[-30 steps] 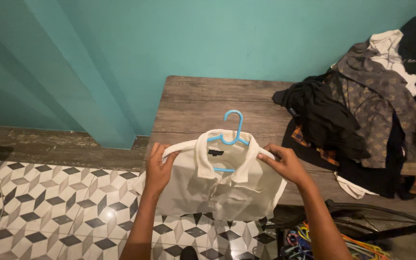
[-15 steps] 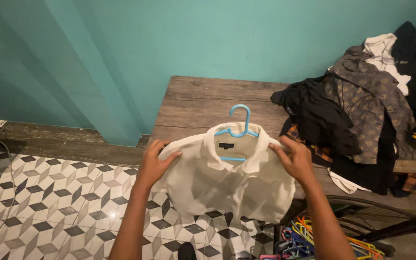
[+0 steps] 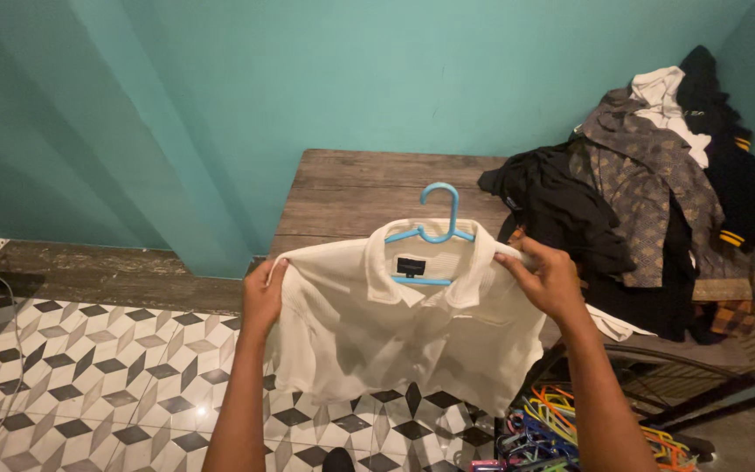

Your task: The person smooths a white shirt on a wooden table, places a blue hanger inside it, and hangs the shirt on a metal clothing rack. The person then smooths a black t-shirt on the table.

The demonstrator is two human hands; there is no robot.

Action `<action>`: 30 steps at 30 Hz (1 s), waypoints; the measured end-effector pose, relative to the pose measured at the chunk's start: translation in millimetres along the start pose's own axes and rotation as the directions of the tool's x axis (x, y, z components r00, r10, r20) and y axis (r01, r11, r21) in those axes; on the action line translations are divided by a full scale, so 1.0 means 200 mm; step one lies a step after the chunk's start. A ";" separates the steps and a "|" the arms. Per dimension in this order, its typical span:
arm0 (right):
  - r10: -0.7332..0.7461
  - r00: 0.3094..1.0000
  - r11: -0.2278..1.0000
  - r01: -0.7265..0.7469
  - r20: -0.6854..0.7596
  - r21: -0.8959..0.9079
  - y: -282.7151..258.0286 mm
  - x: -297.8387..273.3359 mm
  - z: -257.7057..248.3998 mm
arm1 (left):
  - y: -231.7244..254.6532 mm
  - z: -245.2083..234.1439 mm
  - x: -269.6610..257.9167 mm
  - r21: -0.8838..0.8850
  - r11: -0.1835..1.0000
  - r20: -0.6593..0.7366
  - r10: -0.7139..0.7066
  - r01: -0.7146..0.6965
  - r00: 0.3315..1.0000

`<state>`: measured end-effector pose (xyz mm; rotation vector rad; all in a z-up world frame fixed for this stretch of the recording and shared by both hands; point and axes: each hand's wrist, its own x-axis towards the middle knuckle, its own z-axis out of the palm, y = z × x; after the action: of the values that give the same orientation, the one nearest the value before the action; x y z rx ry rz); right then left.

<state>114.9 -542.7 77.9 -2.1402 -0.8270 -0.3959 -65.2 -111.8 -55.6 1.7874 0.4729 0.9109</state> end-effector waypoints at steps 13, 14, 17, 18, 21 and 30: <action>0.005 0.997 0.995 -0.013 0.077 0.104 -0.12 -0.06 -0.02 | 0.65 0.17 -0.17 0.139 0.941 0.370 0.240 -0.309 0.897; 0.032 0.997 0.996 -0.038 0.076 0.075 -0.12 -0.06 -0.02 | 0.66 0.17 -0.18 0.121 0.939 0.355 0.262 -0.322 0.898; 0.054 0.996 0.994 -0.061 0.073 0.092 -0.05 -0.08 -0.01 | 0.68 0.18 -0.21 0.087 0.942 0.312 0.282 -0.323 0.907; 0.021 0.997 0.986 -0.033 0.073 0.165 -0.01 -0.08 0.00 | 0.69 0.18 -0.22 0.092 0.951 0.301 0.257 -0.296 0.918; 0.046 0.994 0.970 -0.069 0.102 0.232 0.16 -0.11 0.00 | 0.69 0.17 -0.21 0.082 0.961 0.253 0.236 -0.264 0.938; 0.181 0.931 0.945 -0.254 0.317 0.207 0.58 -0.22 -0.03 | 0.61 0.07 -0.18 0.125 0.954 0.165 0.252 -0.273 0.954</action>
<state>161.0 -622.3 -7.2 -2.0538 -0.7436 0.1409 -89.9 -193.5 39.9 2.0713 0.2129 0.9358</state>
